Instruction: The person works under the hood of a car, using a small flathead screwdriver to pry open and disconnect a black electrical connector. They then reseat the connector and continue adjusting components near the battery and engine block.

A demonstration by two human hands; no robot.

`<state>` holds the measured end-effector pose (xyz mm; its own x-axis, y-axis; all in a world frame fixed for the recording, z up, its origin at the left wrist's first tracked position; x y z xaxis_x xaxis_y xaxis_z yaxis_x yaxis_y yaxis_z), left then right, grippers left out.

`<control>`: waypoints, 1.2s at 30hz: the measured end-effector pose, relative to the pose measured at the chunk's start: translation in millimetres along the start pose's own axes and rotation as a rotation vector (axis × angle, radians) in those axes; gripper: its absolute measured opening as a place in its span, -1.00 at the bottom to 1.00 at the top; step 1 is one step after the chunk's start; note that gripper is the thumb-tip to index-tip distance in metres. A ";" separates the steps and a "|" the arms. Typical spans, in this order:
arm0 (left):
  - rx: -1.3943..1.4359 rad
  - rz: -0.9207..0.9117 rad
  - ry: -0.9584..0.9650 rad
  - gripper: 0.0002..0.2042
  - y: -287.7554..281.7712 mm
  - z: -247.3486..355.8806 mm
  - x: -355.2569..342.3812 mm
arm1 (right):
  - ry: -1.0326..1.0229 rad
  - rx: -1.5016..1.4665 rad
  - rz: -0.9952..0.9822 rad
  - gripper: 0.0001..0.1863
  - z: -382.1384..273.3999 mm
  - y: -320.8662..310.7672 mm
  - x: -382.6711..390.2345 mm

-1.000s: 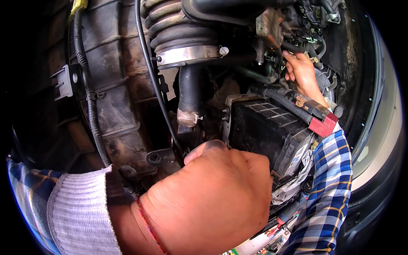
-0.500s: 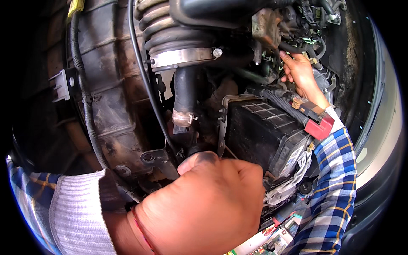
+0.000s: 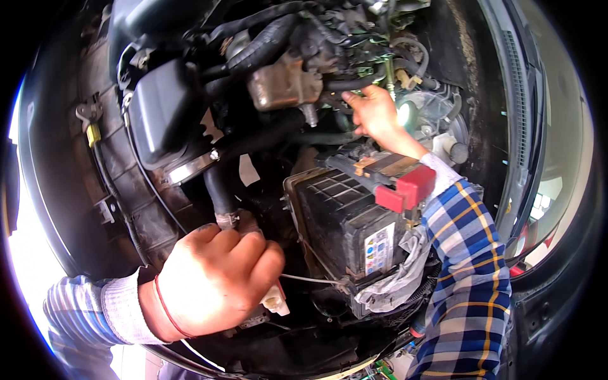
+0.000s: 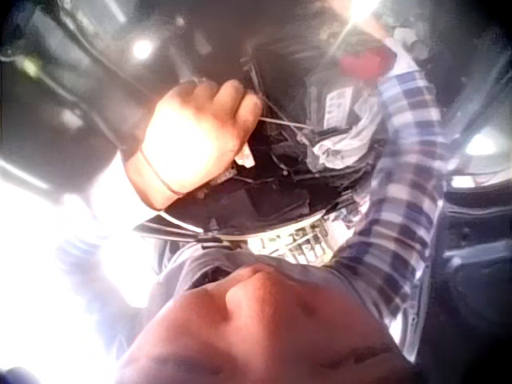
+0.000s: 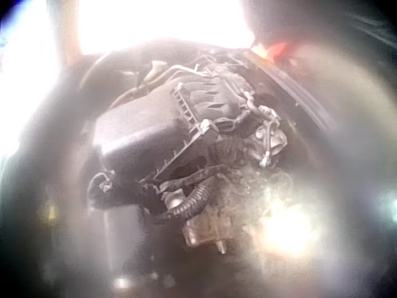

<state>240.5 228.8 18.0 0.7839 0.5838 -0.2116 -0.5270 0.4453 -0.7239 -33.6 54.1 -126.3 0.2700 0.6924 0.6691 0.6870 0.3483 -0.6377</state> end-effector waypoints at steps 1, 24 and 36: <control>-0.011 -0.024 0.020 -0.76 2.7 -0.8 0.4 | 0.013 -0.001 0.002 -0.76 1.3 -0.9 1.4; 0.103 -0.130 -0.062 -0.64 9.4 -7.4 -12.0 | -0.070 -0.055 -0.153 -0.67 -5.9 9.5 -8.3; 0.086 -0.077 0.015 -0.65 4.5 5.2 -15.6 | -0.070 0.056 -0.107 -0.59 9.6 -11.8 -6.2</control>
<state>224.2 225.2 21.4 0.8278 0.5355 -0.1674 -0.4904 0.5456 -0.6796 -49.9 51.8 -126.7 0.1482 0.6914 0.7071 0.6702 0.4556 -0.5859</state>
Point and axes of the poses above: each hand's wrist, its own x-axis away from the middle knuckle, its own y-axis out of the palm, z = x × y, the point moved 7 cm from there along -x, towards the middle knuckle, and after that the axes turned 12 degrees about y, right-handed, at the moved point
